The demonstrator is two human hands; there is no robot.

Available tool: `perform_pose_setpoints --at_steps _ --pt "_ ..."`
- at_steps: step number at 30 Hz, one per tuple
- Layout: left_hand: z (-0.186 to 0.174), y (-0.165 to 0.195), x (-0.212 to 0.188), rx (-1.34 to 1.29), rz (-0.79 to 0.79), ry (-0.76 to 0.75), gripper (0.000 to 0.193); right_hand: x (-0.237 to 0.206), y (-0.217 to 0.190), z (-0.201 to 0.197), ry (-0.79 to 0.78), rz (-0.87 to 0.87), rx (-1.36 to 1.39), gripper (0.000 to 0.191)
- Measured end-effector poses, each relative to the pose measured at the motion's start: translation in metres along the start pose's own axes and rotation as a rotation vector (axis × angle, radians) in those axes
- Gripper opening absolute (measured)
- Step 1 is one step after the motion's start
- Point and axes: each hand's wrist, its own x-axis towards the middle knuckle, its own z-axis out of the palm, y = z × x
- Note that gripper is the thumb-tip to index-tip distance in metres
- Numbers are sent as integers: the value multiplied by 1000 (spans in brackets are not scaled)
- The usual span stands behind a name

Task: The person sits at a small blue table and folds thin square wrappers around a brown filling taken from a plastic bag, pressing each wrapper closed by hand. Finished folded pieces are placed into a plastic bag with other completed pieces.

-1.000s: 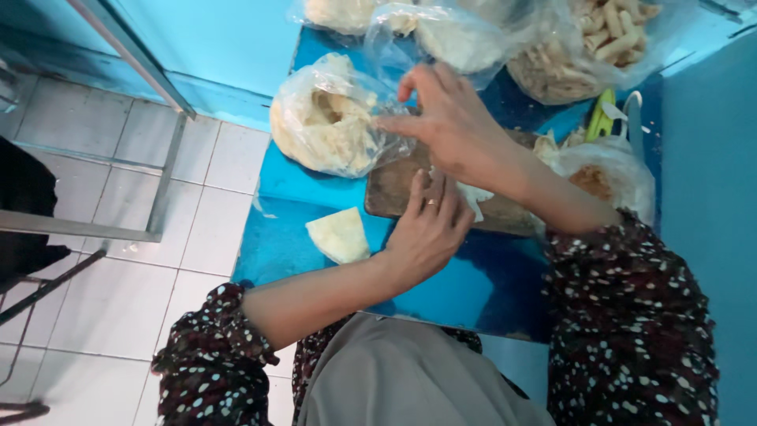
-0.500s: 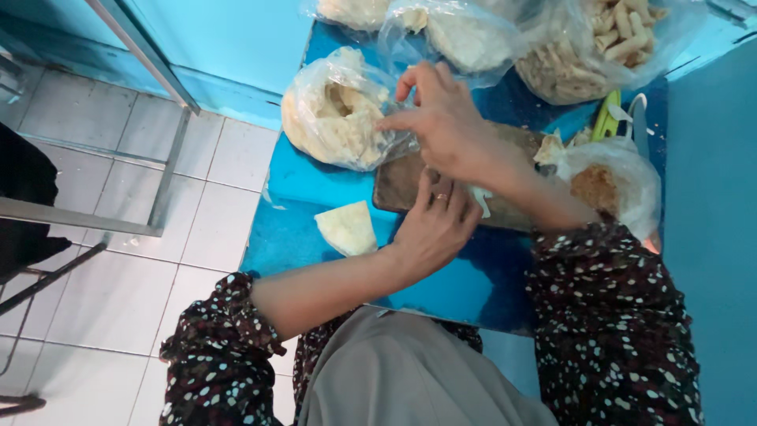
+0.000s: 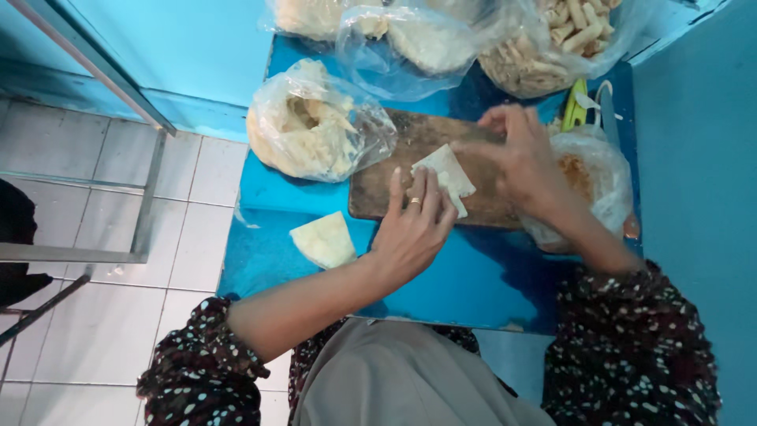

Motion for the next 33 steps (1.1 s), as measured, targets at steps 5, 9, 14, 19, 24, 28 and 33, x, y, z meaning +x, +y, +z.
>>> perform_pose_setpoints --at_steps 5,9,14,19,24,28,33 --pt "2 0 0 -39 -20 -2 34 -15 -7 19 66 32 -65 52" --pt "2 1 -1 -47 -38 -8 36 -11 -9 28 158 -12 -263 46" --pt "1 2 -1 -12 -14 -38 39 -17 -11 17 135 -31 -506 45" --pt "1 1 -2 -32 -4 -39 41 -25 -15 3 66 30 -16 47" --pt "0 2 -1 -42 -13 -32 38 -39 -17 -18 294 90 -100 38" --pt "-3 3 -2 43 20 -16 37 -70 9 -60 328 292 159 35" --pt "-5 5 -3 158 66 -32 40 -90 28 -45 -36 375 -274 50"
